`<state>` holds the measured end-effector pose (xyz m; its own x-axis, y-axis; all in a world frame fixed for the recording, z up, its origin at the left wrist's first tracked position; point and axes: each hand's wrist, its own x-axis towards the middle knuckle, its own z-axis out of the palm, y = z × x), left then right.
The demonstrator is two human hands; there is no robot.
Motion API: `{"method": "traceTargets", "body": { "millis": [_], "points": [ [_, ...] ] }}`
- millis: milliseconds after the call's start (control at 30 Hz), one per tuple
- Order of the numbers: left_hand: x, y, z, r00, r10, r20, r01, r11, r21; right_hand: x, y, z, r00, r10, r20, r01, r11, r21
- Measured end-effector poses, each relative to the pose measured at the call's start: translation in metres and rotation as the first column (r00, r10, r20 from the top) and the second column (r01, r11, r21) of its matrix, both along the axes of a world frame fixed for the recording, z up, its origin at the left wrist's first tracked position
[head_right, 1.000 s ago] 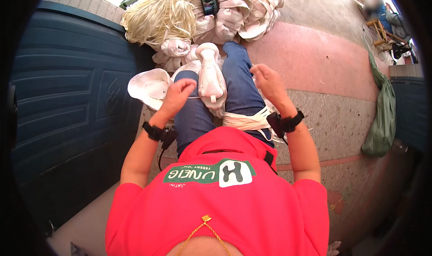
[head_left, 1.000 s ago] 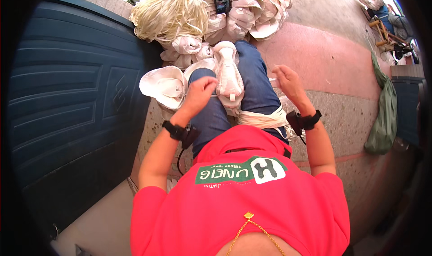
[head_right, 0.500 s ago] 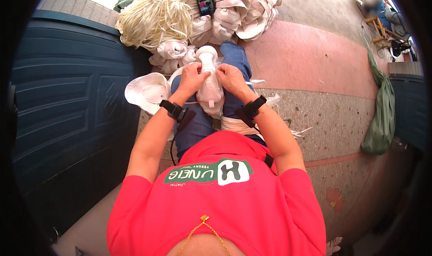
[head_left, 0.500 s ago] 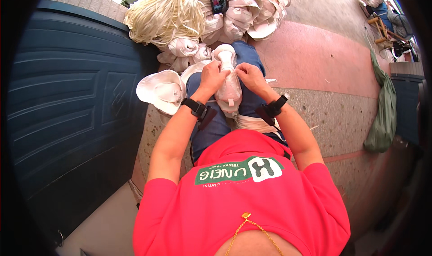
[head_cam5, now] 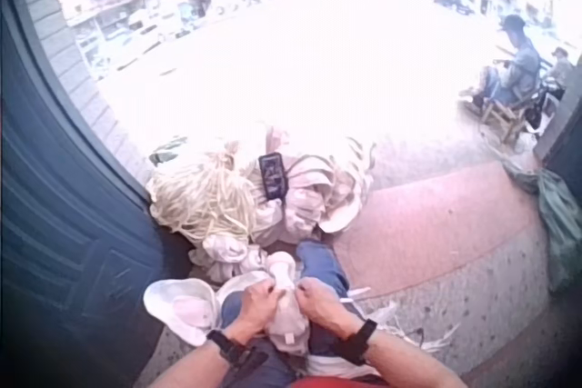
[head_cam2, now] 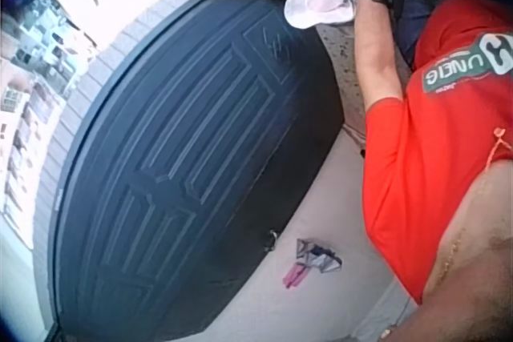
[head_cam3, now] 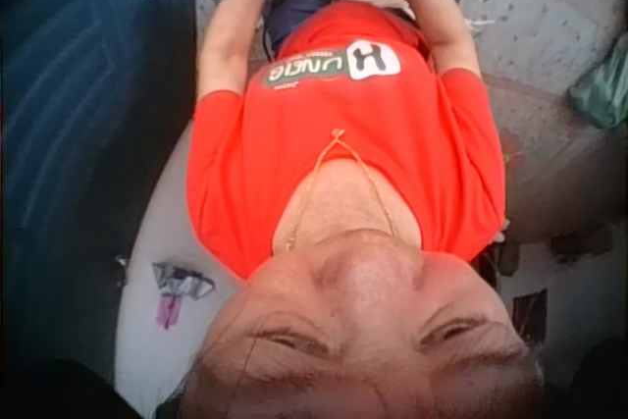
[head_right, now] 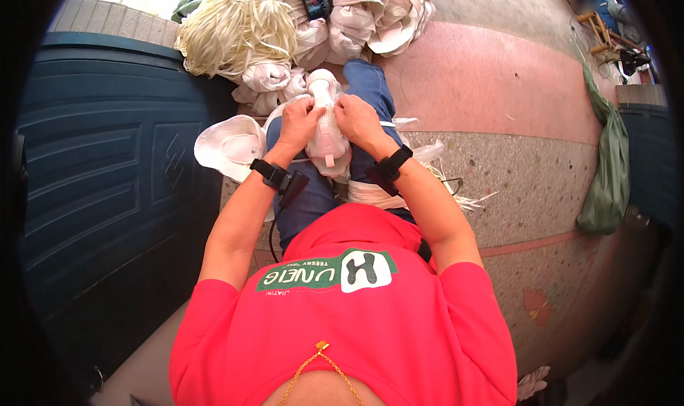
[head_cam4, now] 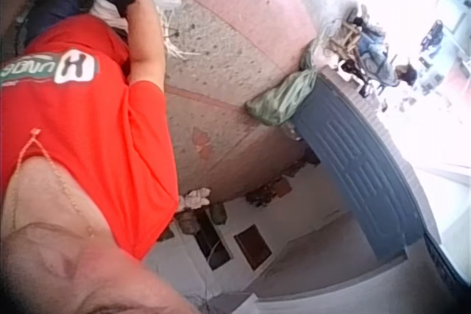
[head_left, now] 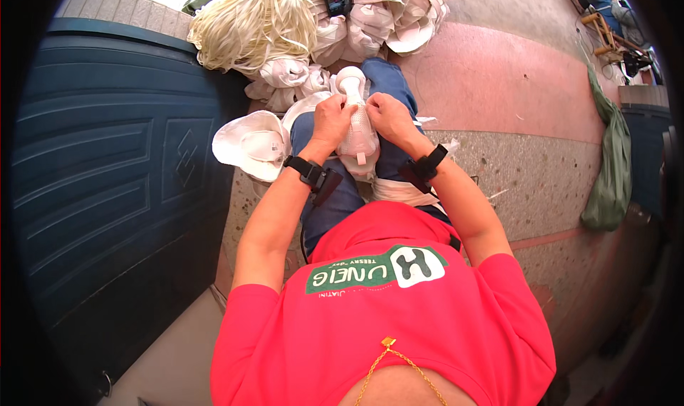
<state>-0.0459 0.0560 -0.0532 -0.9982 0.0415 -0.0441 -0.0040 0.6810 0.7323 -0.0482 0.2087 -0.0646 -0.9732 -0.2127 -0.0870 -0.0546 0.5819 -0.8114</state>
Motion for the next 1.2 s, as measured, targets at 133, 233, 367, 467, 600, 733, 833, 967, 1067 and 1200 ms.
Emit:
{"method": "traceTargets", "body": {
  "millis": [133,233,367,467,600,733,833,967,1067,1200],
  "points": [
    [-0.001,-0.003,-0.001,0.999,0.004,0.052,-0.007,0.999,0.047,0.001,-0.003,0.005,0.999,0.000,-0.035,0.001,1.000,0.011],
    [-0.001,-0.002,0.002,0.997,0.014,0.070,-0.019,0.997,0.078,0.001,-0.006,0.008,0.997,0.030,-0.076,-0.025,0.998,0.061],
    [-0.001,-0.003,0.005,0.995,0.005,0.098,-0.010,0.999,0.048,-0.001,-0.008,0.008,0.988,0.058,-0.145,-0.051,0.997,0.051],
    [0.002,-0.007,0.006,0.987,-0.015,0.158,-0.002,0.994,0.106,-0.004,-0.008,0.008,0.982,0.082,-0.173,-0.078,0.997,0.029],
    [0.004,-0.014,0.003,0.966,-0.066,0.249,-0.020,0.945,0.328,-0.005,-0.011,-0.003,0.977,0.053,-0.205,-0.057,0.998,-0.012],
    [0.006,-0.014,0.007,0.988,-0.038,0.148,-0.016,0.935,0.353,-0.008,-0.020,0.000,0.974,0.075,-0.212,-0.097,0.991,-0.095],
    [0.004,-0.014,0.010,0.987,-0.036,0.154,-0.005,0.966,0.260,-0.010,-0.019,0.008,0.991,0.069,-0.112,-0.079,0.993,-0.084],
    [-0.001,-0.011,0.013,0.954,-0.165,-0.250,0.144,0.985,-0.099,-0.006,-0.015,0.009,0.996,0.070,-0.057,-0.077,0.988,-0.131],
    [-0.005,-0.011,0.017,0.902,-0.306,-0.305,0.260,0.948,-0.182,-0.004,-0.013,0.008,0.993,0.069,-0.094,-0.085,0.979,-0.183],
    [-0.010,-0.017,0.017,0.849,-0.434,-0.302,0.378,0.898,-0.227,0.000,-0.012,0.003,0.990,0.102,-0.100,-0.120,0.974,-0.191]
  ]
}}
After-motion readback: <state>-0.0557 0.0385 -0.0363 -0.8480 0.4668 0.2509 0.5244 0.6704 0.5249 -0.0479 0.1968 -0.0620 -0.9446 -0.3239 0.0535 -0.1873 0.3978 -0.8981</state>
